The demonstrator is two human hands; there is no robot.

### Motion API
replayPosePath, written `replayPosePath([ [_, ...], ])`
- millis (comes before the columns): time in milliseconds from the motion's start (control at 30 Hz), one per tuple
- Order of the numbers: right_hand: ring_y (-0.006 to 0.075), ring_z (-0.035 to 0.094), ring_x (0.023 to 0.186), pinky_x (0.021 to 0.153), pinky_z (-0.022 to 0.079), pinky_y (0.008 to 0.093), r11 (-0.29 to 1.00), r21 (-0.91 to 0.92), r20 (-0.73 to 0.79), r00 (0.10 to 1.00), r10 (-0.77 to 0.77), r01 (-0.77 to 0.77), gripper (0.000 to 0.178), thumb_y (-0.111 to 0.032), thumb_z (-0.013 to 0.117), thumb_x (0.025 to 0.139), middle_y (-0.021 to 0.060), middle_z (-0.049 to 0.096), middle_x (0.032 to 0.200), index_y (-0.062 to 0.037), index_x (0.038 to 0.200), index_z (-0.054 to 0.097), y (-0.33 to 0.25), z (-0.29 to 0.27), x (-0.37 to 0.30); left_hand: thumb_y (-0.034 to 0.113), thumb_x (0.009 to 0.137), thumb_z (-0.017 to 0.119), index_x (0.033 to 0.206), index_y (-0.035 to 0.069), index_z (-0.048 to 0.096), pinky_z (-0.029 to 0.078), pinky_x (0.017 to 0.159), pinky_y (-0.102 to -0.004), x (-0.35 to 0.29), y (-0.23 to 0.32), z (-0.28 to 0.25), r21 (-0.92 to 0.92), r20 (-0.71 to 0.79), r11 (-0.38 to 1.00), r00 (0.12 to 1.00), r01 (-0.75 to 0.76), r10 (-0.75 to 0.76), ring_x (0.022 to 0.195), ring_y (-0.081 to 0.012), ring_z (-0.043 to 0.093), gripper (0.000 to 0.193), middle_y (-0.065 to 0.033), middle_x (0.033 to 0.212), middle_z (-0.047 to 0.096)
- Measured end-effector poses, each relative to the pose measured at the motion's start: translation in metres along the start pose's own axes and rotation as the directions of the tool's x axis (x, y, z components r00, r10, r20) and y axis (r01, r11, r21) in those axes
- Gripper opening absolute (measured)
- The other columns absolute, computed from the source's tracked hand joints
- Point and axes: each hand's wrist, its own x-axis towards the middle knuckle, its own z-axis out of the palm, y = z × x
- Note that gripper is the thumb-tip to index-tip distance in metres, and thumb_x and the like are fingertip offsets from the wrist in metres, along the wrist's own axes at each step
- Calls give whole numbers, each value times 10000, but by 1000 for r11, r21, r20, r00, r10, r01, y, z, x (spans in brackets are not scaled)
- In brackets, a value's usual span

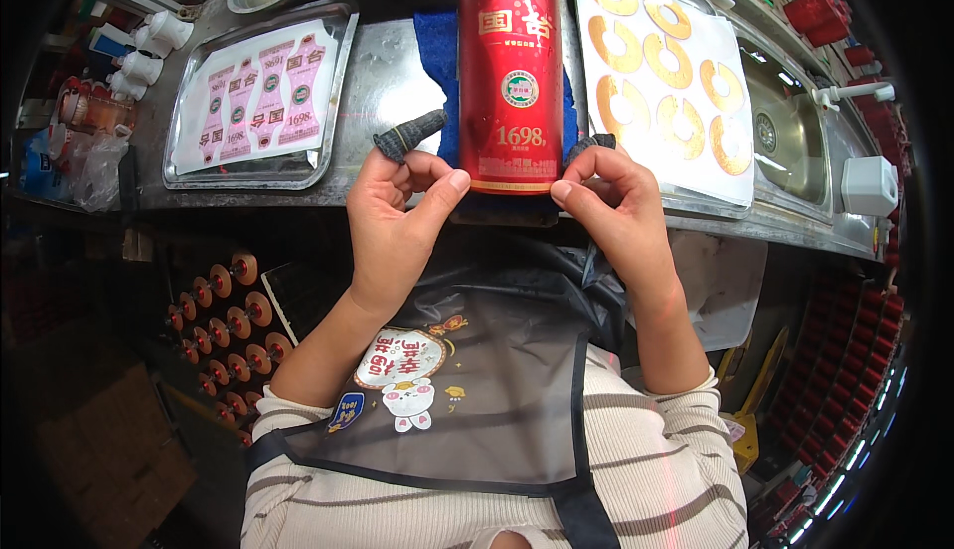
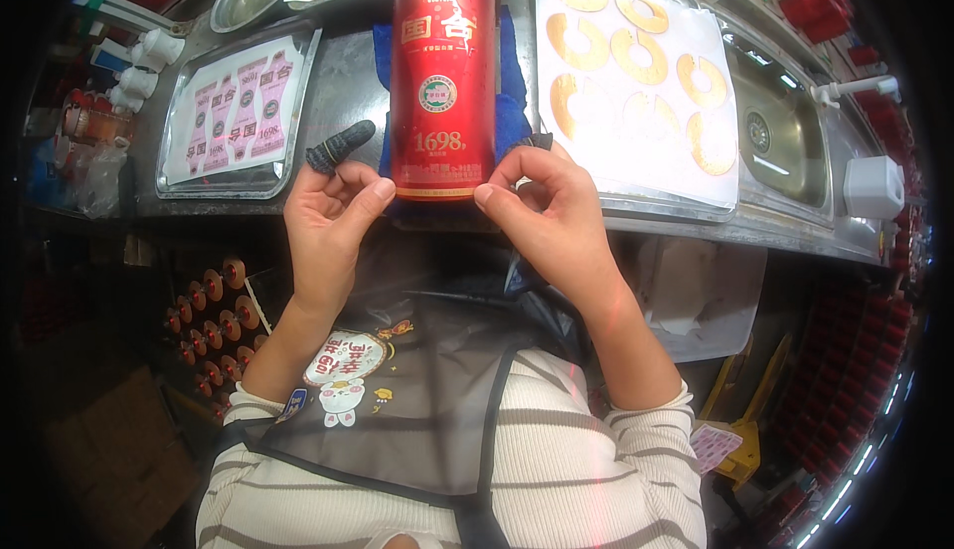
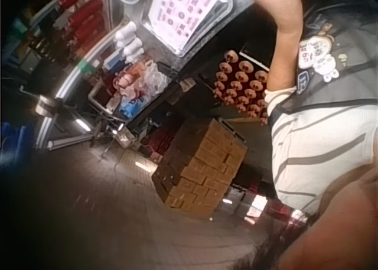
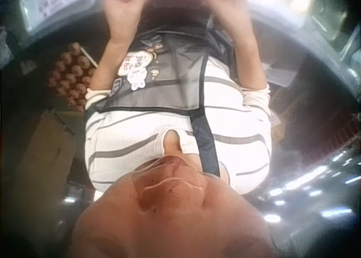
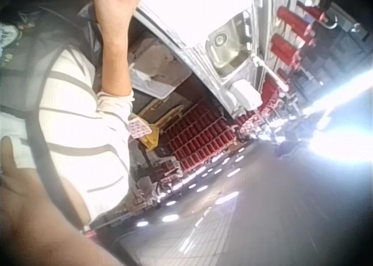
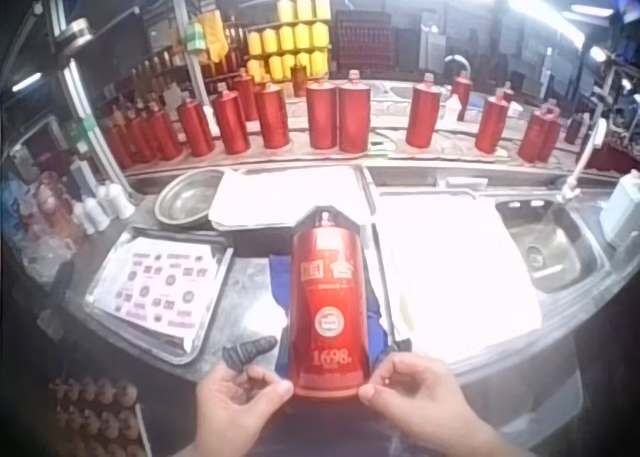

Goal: The person applies circular gold labels to red cylindrical bottles. They pick up a bottle, place a label on the neck, smooth it with a cloth, and then place the bottle on a tray. The process is repeated for multiple bottles.

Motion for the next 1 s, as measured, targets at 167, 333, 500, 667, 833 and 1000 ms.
replayPosePath([
  [167, 4, 556, 733, 662, 429, 169, 1000, 9, 7, 1000, -4, 4, 116, -70, 704, 907, -43, 600, 816, -23, 856, 611, 2, -1, 1, 3, 893, 735, 1116, 0, 598, 499, 733, -216, 0, -1, 0, 1, 0, 1000, 1000, -1, 1, 796, -68, 619, 261, -23, 889, 664],
  [333, 6, 562, 737, 672, 440, 172, 1000, 23, 17, 1000, 2, -3, 118, -70, 702, 908, -41, 600, 810, -21, 854, 609, 2, -1, 2, 3, 892, 736, 1108, 3, 598, 503, 734, -218, 0, -1, 0, 2, -1, 1000, 1000, -8, 8, 796, -74, 621, 257, -22, 886, 663],
  [500, -4, 500, 612, 544, 367, 172, 997, 73, -9, 1000, -20, 20, 149, -99, 739, 879, -17, 534, 847, -12, 818, 635, 4, 3, 3, 3, 889, 736, 1092, 8, 600, 503, 740, -220, 1, -2, -2, 21, 8, 1000, 1000, -4, 3, 797, -73, 623, 245, -19, 885, 662],
  [667, -1, 502, 614, 547, 378, 183, 1000, 9, 8, 1000, -7, 7, 143, -100, 740, 871, -9, 565, 862, -11, 815, 643, -1, -2, 4, 15, 901, 723, 1108, 6, 615, 505, 762, -221, 2, -4, -7, 64, 12, 998, 1000, 2, -3, 801, -65, 621, 234, -17, 910, 673],
  [833, 27, 525, 727, 649, 423, 197, 999, 51, 8, 1000, 0, 0, 71, -69, 663, 904, 0, 614, 910, -1, 927, 667, 15, -14, 3, 35, 927, 693, 1265, -3, 624, 501, 868, -251, 2, -11, -15, 83, -44, 996, 999, 24, -20, 956, -85, 622, 347, -39, 1067, 692],
  [1000, 50, 527, 861, 771, 431, 205, 979, 201, -1, 1000, 13, -13, 135, -112, 588, 980, -7, 627, 933, 2, 1001, 658, 14, -12, 0, 92, 972, 641, 1477, -25, 444, 338, 1168, -378, 7, -4, -12, 181, 158, 981, 987, -66, 37, 1390, -221, 455, 555, -166, 1489, 503],
])
